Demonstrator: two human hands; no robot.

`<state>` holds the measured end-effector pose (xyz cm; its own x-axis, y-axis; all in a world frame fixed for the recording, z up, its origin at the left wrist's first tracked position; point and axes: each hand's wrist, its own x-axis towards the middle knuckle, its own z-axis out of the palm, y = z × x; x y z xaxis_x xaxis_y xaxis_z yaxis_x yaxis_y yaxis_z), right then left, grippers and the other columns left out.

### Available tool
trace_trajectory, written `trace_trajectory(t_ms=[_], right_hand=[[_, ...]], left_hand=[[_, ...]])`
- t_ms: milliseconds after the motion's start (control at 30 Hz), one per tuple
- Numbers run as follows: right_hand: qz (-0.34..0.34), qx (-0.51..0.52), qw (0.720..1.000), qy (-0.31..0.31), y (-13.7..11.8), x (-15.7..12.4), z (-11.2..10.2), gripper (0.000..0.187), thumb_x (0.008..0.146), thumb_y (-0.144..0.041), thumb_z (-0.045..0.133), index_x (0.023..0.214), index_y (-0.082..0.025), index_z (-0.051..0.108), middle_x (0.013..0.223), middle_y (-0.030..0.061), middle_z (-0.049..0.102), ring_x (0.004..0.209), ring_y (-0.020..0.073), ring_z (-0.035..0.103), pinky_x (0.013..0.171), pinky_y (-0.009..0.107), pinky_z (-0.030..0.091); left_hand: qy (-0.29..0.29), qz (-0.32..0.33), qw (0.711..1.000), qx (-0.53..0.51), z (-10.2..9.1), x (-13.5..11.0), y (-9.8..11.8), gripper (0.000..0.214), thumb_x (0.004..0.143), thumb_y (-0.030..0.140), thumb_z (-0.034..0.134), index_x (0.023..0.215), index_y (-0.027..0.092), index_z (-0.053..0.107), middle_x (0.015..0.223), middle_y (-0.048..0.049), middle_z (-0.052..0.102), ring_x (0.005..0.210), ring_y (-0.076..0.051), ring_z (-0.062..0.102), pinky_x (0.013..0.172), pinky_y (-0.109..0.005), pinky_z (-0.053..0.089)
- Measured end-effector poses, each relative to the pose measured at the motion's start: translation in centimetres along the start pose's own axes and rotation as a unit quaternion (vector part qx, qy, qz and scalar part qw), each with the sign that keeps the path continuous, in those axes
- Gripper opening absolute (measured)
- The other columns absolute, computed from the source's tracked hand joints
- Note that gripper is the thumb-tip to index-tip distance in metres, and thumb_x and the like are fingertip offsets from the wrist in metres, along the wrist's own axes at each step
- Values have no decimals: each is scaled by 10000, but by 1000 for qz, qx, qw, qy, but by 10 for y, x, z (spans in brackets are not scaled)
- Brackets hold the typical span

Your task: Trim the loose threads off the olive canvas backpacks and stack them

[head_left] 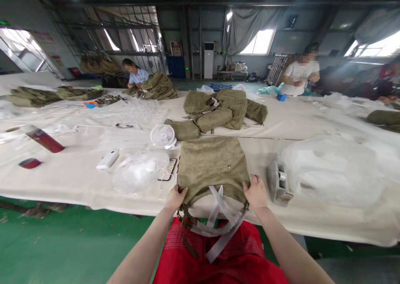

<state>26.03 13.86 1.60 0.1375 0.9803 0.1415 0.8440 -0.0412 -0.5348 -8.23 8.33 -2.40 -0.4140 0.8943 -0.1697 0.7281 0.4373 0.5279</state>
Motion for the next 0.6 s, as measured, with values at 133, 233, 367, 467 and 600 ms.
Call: trace_trajectory(t_ms=[133, 233, 367, 467, 600], right_hand=[[-109, -4, 988, -106, -21, -24, 24, 261, 841, -339, 471, 1010, -197, 610, 908, 72, 665, 830, 187, 622, 761, 271, 433], [-97, -5, 967, -235, -38, -39, 51, 300, 799, -358, 536, 1044, -200, 609, 851, 55, 685, 800, 183, 634, 718, 252, 428], [-61, -32, 967, -245, -59, -57, 76, 405, 783, -252, 521, 1185, -206, 542, 990, 88, 677, 876, 201, 635, 732, 267, 428], [-74, -14, 960, -271, -75, -77, 82, 425, 781, -199, 485, 1201, -233, 537, 985, 83, 682, 859, 206, 643, 727, 277, 435], [-201, 36, 925, -322, -89, -96, 77, 525, 752, -182, 509, 1275, -217, 474, 1050, 93, 663, 913, 213, 629, 764, 275, 437]], left_hand=[[5, -22, 1000, -12, 3, -1, 10, 307, 847, 442, 437, 808, 163, 558, 804, -133, 675, 797, -232, 644, 647, -283, 420], [17, -30, 999, -30, -2, -3, 19, 321, 865, 425, 409, 796, 155, 569, 805, -139, 675, 800, -228, 643, 662, -282, 424], [31, -19, 994, -100, -18, -11, 31, 357, 866, 455, 390, 757, 166, 569, 748, -97, 665, 733, -203, 633, 645, -270, 424], [28, 1, 985, -169, -30, -16, 37, 387, 842, 511, 401, 757, 174, 571, 737, -78, 664, 718, -214, 626, 620, -276, 425], [21, 16, 988, -150, -33, -13, 29, 394, 846, 514, 388, 767, 180, 582, 751, -78, 669, 754, -228, 631, 616, -274, 418]])
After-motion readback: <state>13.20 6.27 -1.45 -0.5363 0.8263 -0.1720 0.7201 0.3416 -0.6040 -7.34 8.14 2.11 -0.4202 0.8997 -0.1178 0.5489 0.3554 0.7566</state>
